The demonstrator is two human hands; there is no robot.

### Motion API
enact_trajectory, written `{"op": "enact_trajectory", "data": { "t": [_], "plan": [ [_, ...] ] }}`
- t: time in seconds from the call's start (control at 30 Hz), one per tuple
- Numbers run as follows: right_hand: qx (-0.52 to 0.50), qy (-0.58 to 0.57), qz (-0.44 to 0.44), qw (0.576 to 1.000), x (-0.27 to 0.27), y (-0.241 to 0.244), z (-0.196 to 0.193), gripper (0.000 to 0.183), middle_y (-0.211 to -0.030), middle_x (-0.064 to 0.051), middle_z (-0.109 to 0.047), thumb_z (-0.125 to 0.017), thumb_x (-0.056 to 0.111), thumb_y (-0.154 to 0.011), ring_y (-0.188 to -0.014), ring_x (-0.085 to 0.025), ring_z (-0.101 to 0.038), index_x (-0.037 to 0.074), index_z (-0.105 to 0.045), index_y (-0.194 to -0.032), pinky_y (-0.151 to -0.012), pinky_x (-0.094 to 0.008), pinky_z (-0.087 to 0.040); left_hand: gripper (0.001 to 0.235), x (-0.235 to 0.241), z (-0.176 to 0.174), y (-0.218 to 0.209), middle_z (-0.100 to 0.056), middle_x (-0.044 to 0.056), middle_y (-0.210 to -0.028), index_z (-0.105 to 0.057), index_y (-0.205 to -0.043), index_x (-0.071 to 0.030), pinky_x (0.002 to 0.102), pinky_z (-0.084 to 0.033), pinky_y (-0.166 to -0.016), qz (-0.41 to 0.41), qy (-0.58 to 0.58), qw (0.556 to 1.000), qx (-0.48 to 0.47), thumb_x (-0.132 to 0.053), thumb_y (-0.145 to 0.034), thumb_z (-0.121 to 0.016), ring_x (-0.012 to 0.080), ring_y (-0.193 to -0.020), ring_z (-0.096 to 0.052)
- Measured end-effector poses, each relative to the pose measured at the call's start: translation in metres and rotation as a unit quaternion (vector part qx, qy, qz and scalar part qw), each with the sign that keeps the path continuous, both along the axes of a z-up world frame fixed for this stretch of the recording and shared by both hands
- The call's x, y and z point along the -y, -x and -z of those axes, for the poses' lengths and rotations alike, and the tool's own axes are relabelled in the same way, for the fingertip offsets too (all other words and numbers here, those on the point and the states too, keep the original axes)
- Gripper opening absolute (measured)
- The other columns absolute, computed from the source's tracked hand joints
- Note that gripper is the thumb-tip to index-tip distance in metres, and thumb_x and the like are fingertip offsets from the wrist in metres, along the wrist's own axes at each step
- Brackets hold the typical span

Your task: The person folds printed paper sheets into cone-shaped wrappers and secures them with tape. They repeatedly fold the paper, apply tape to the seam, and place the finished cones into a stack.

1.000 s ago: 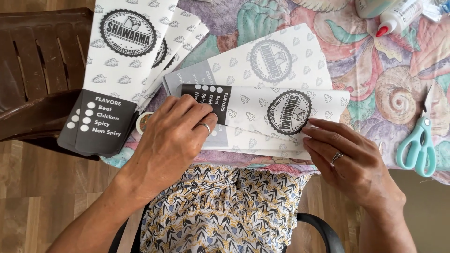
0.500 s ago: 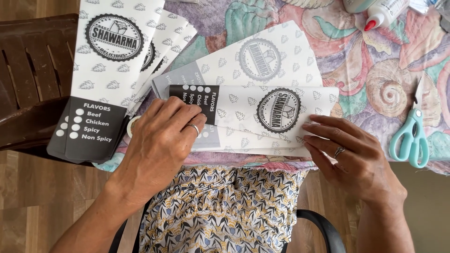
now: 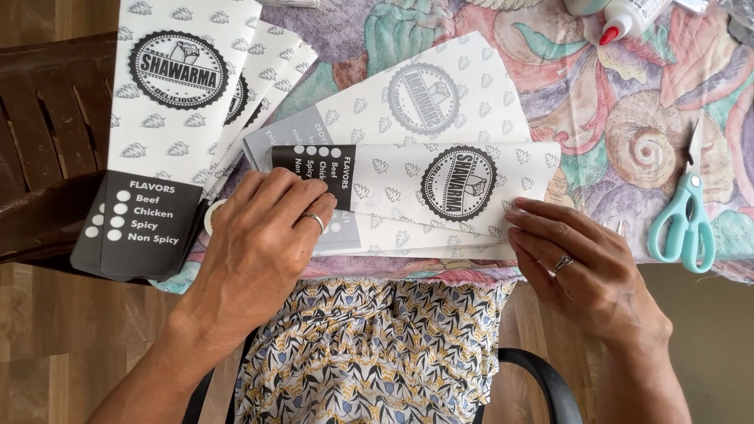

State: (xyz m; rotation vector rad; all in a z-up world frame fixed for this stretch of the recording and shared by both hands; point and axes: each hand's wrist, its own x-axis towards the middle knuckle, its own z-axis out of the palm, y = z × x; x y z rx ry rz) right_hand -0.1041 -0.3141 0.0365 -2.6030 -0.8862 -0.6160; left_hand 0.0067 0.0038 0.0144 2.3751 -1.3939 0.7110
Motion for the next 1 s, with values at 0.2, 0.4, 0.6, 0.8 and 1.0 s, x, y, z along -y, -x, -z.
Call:
{"op": "enact_trajectory", "data": {
  "t": [0.2, 0.4, 0.6, 0.8, 1.0],
  "plan": [
    [0.003, 0.003, 0.000, 1.000, 0.002, 0.001, 0.003, 0.005, -0.107, -0.024, -0.072, -0.071, -0.009, -0.091, -0.103, -0.044, -0.074, -0.013, -0.070, -0.094, -0.091, -0.047, -0.065, 0.016, -0.002, -0.002, -0.001, -0.065, 0.012, -0.103, -0.069, -0.101, 0.004, 0.038, -0.048, -0.075, 0.007, -0.024, 1.000, -0.003, 0.011, -0.089, -0.077, 0.0269, -0.089, -0.057],
    [-0.012, 0.021, 0.016, 1.000, 0.002, 0.002, 0.000, 0.005, -0.107, -0.022, -0.073, -0.073, -0.007, -0.091, -0.105, -0.040, -0.074, -0.011, -0.071, -0.093, -0.091, -0.045, -0.065, 0.012, 0.000, -0.003, -0.003, -0.062, 0.009, -0.094, -0.068, -0.095, 0.002, 0.037, -0.045, -0.071, 0.009, -0.018, 1.000, 0.023, 0.009, -0.094, -0.077, 0.0257, -0.082, -0.054],
    [0.010, 0.048, 0.021, 0.999, 0.002, -0.005, 0.003, 0.013, -0.109, -0.018, -0.074, -0.074, 0.000, -0.095, -0.104, -0.037, -0.074, -0.005, -0.070, -0.106, -0.091, -0.045, -0.063, 0.020, 0.000, -0.004, -0.002, -0.057, 0.005, -0.091, -0.066, -0.096, -0.004, 0.034, -0.046, -0.071, -0.018, -0.056, 0.996, 0.064, 0.015, -0.089, -0.071, 0.0221, -0.080, -0.052],
    [0.026, 0.067, 0.035, 0.997, 0.001, -0.006, 0.006, 0.009, -0.108, -0.015, -0.074, -0.075, 0.001, -0.097, -0.099, -0.034, -0.073, -0.002, -0.073, -0.105, -0.082, -0.041, -0.061, 0.020, 0.002, -0.004, -0.005, -0.060, 0.005, -0.091, -0.071, -0.099, -0.007, 0.033, -0.044, -0.070, -0.024, -0.071, 0.991, 0.107, 0.011, -0.091, -0.069, 0.0210, -0.079, -0.053],
    [-0.003, 0.052, 0.000, 0.999, -0.003, -0.005, 0.005, 0.014, -0.110, -0.021, -0.070, -0.070, -0.007, -0.095, -0.099, -0.038, -0.070, -0.012, -0.068, -0.108, -0.085, -0.043, -0.063, 0.034, 0.009, -0.004, -0.004, -0.054, 0.010, -0.089, -0.053, -0.071, -0.001, 0.037, -0.043, -0.073, 0.064, 0.002, 0.998, 0.001, 0.021, -0.093, -0.067, 0.0251, -0.083, -0.050]
  ]
}}
